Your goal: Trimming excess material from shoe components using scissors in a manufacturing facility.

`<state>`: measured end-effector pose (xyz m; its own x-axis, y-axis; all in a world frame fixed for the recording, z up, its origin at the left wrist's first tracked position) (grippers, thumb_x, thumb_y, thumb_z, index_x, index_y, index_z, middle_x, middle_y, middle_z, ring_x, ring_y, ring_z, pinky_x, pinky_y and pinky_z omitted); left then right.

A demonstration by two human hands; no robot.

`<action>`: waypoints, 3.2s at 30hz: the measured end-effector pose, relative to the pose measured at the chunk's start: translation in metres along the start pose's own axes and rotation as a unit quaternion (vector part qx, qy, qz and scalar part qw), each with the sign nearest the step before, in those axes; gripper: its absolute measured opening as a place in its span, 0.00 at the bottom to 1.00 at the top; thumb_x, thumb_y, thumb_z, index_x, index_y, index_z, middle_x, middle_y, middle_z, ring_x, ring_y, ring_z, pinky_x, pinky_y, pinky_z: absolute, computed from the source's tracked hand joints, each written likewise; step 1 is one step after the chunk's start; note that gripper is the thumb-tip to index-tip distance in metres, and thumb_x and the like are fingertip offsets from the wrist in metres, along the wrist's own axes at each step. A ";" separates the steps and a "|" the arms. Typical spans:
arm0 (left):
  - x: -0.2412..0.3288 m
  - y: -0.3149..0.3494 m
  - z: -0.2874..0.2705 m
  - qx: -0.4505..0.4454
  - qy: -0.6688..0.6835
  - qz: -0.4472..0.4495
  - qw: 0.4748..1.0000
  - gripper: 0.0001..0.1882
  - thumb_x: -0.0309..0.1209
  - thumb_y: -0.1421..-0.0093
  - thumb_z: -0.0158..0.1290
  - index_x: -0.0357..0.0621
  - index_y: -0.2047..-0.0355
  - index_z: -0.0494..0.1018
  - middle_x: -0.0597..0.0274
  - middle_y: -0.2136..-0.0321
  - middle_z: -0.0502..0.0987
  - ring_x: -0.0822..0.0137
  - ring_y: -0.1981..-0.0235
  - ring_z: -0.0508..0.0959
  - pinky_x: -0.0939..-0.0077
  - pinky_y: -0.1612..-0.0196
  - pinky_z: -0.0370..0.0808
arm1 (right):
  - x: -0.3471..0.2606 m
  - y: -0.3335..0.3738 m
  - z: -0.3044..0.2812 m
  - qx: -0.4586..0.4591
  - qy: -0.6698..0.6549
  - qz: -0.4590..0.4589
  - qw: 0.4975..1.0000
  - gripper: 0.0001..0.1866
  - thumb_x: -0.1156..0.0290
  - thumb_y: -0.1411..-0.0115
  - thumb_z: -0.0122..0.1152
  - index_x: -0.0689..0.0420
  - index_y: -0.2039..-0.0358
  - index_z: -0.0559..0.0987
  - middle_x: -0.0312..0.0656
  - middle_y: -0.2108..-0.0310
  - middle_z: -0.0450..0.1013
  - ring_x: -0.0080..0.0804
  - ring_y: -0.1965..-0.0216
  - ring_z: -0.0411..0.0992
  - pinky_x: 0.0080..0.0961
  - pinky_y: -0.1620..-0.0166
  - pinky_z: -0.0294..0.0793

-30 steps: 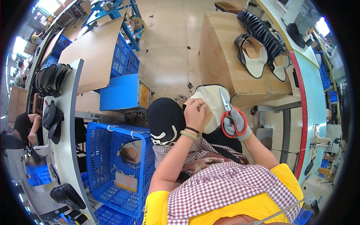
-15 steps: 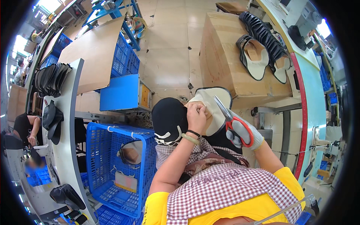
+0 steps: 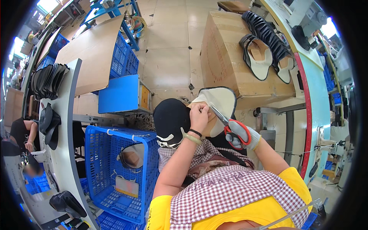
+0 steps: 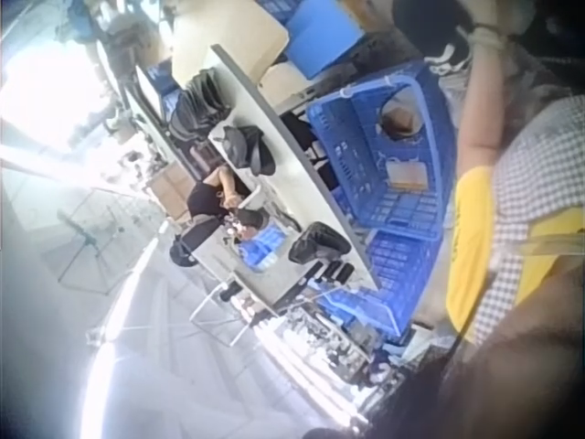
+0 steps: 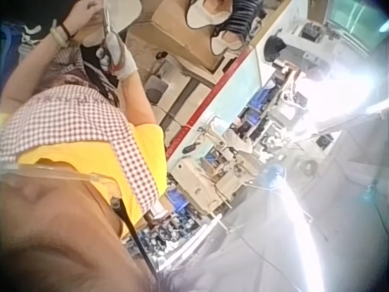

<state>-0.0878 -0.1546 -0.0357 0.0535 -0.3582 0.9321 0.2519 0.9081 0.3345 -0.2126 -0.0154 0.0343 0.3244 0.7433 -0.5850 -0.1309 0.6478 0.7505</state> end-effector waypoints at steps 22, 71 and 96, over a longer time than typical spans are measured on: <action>0.021 0.015 0.007 0.020 -0.185 0.221 0.957 0.04 0.25 0.46 0.54 0.36 0.73 0.72 0.56 0.66 0.72 0.64 0.68 0.74 0.73 0.65 0.71 | -0.014 -0.014 0.005 0.025 -0.045 0.002 0.999 0.21 0.46 0.40 0.55 0.51 0.61 0.70 0.33 0.79 0.68 0.15 0.87 0.60 0.11 0.87 0.58; -0.017 0.037 0.001 0.075 -0.068 0.050 0.994 0.04 0.24 0.48 0.57 0.37 0.75 0.74 0.61 0.69 0.66 0.72 0.73 0.70 0.80 0.68 0.70 | -0.008 0.016 0.014 0.031 0.050 0.014 0.998 0.30 0.57 0.38 0.53 0.45 0.36 0.59 0.31 0.80 0.65 0.14 0.87 0.58 0.12 0.85 0.59; 0.015 0.054 -0.008 -0.096 -0.026 0.072 0.992 0.03 0.24 0.45 0.54 0.35 0.72 0.73 0.62 0.62 0.68 0.74 0.67 0.70 0.81 0.62 0.69 | -0.012 0.033 0.031 0.024 0.110 0.002 0.994 0.34 0.54 0.37 0.51 0.51 0.35 0.55 0.30 0.78 0.65 0.12 0.84 0.59 0.11 0.82 0.60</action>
<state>-0.0658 -0.1130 -0.0046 0.0547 -0.2113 0.9759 0.4258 0.8890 0.1686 -0.1918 -0.0084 0.0753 0.1103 0.7685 -0.6303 -0.0847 0.6391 0.7644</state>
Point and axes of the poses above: each hand's wrist, its own y-axis away from the middle knuckle, its own z-axis out of the palm, x = y × z, the point moved 7 cm from there along -y, towards the middle knuckle
